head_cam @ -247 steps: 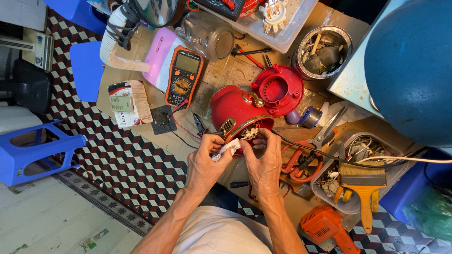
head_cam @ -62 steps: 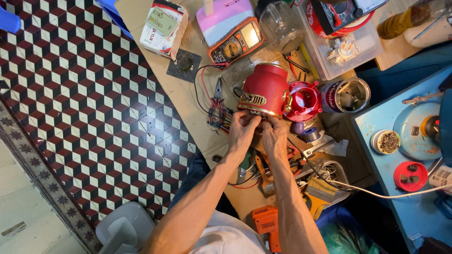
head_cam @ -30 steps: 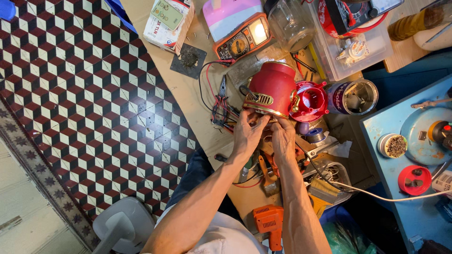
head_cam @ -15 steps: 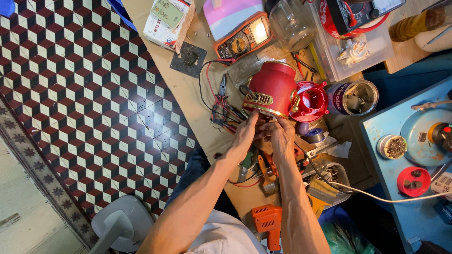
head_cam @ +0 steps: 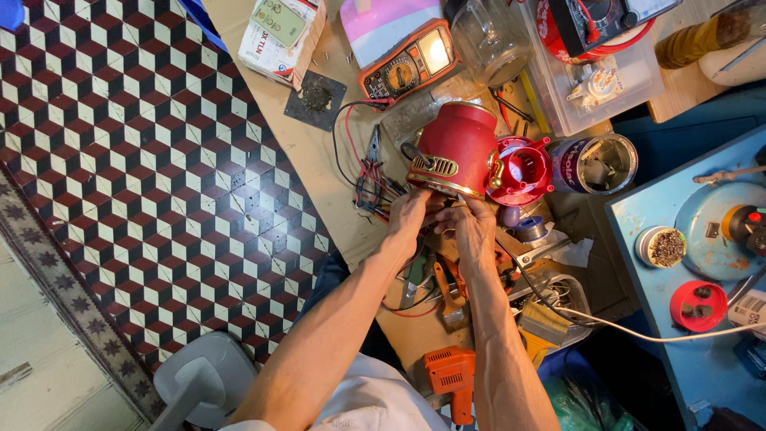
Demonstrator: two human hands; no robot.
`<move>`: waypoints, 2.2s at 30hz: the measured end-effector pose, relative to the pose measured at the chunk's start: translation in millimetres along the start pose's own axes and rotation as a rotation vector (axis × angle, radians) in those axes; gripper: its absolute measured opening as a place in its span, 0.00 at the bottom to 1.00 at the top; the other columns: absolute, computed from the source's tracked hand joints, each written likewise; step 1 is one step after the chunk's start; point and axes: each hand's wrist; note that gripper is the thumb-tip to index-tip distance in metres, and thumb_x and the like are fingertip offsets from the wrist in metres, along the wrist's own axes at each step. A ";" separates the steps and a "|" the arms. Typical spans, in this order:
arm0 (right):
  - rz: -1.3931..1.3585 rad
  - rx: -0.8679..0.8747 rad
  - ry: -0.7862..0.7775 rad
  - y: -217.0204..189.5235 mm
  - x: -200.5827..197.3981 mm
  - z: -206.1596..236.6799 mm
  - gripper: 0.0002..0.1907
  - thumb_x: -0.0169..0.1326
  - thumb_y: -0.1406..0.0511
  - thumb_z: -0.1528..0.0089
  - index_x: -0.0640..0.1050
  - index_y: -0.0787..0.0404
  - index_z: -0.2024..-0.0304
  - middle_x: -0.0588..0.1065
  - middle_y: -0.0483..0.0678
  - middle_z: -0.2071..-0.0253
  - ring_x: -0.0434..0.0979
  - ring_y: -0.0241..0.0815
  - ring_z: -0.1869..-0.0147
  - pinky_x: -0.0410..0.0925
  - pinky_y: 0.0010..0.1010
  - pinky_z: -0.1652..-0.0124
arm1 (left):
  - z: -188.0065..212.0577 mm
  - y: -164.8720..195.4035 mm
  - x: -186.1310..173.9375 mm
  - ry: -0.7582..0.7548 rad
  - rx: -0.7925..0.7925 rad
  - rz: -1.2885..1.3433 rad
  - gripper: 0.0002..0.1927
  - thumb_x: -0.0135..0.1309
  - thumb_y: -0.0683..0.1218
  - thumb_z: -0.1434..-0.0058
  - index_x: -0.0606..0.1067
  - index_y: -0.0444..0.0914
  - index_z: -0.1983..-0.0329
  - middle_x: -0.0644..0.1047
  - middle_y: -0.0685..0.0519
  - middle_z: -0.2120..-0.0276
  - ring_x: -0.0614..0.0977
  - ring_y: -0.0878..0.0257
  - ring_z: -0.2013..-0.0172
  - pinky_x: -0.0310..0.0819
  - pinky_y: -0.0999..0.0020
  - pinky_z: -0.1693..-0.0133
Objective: The person disassembles a red electric motor housing, removes the top cover, and cleans the internal fan and wiring with a white tissue. They then reassemble the housing and continue cleaning the interior components.
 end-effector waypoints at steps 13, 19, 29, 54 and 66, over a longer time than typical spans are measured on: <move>0.079 -0.122 0.063 6.2 -1.8 -3.9 0.16 0.45 0.72 0.37 0.81 0.65 0.52 0.74 0.45 0.69 0.71 0.33 0.70 0.72 0.29 0.70 | 58.3 -5.0 8.2 0.219 0.860 -0.870 0.24 0.51 0.44 0.33 0.68 0.31 0.36 0.76 0.37 0.45 0.77 0.41 0.45 0.73 0.52 0.47; 0.246 -0.168 0.094 6.5 0.1 -1.2 0.17 0.44 0.72 0.37 0.82 0.65 0.50 0.76 0.48 0.69 0.70 0.34 0.70 0.66 0.28 0.70 | 26.9 -14.0 4.5 0.156 0.560 -0.944 0.26 0.51 0.43 0.35 0.65 0.30 0.34 0.72 0.34 0.42 0.75 0.41 0.42 0.71 0.53 0.42; 0.291 -0.189 0.076 14.1 -2.6 -8.1 0.13 0.48 0.70 0.34 0.81 0.69 0.53 0.76 0.46 0.67 0.70 0.33 0.67 0.65 0.27 0.68 | 40.4 -5.7 0.9 0.211 0.600 -0.778 0.26 0.49 0.40 0.38 0.66 0.31 0.35 0.73 0.35 0.43 0.77 0.44 0.43 0.74 0.54 0.44; 0.168 -0.083 0.087 6.7 0.6 -3.8 0.13 0.47 0.71 0.37 0.80 0.66 0.54 0.78 0.46 0.65 0.72 0.32 0.65 0.67 0.27 0.64 | 56.2 -2.3 8.1 0.217 0.774 -0.864 0.26 0.50 0.40 0.40 0.67 0.28 0.37 0.74 0.32 0.45 0.76 0.38 0.45 0.71 0.50 0.45; -0.067 -0.108 0.000 17.8 -5.3 -14.2 0.14 0.44 0.76 0.40 0.80 0.68 0.57 0.75 0.47 0.63 0.73 0.38 0.60 0.70 0.33 0.56 | 7.2 7.1 -1.3 0.076 0.427 -1.117 0.21 0.49 0.41 0.39 0.74 0.32 0.42 0.79 0.34 0.51 0.80 0.40 0.50 0.75 0.51 0.46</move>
Point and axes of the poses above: each hand's wrist, its own z-axis away from the middle knuckle, its own x-axis out of the palm, y = z × x
